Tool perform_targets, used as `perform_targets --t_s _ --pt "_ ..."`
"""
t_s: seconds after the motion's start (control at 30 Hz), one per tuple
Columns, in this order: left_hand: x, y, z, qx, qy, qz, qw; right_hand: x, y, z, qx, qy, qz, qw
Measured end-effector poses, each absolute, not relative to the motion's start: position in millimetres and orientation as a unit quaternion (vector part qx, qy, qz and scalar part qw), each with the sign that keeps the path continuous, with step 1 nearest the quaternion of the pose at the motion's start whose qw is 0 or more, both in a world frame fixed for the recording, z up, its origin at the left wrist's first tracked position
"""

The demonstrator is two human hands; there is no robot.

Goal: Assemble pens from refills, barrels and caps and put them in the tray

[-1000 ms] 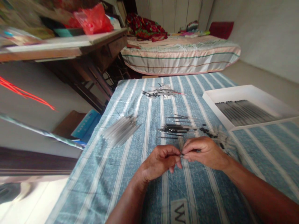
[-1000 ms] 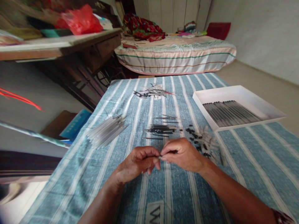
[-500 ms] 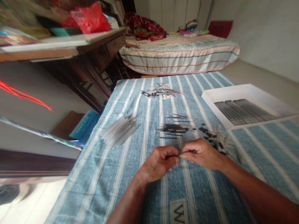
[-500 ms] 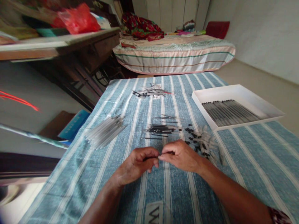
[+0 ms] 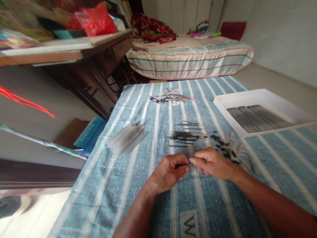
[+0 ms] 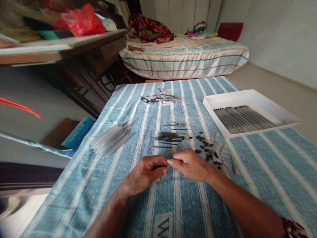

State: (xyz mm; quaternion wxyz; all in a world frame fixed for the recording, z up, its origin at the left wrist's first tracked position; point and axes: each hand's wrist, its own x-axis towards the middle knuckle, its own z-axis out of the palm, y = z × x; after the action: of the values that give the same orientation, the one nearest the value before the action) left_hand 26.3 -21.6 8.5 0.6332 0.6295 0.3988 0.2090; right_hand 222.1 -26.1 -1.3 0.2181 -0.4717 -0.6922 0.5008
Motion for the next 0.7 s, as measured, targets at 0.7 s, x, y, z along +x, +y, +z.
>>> perform_targets --t_s 0.7 --pt "27.3 -21.9 9.8 0.622 0.406 0.226 0.63 223.6 -26.8 -0.1 -0.468 -0.666 0.534 0.229"
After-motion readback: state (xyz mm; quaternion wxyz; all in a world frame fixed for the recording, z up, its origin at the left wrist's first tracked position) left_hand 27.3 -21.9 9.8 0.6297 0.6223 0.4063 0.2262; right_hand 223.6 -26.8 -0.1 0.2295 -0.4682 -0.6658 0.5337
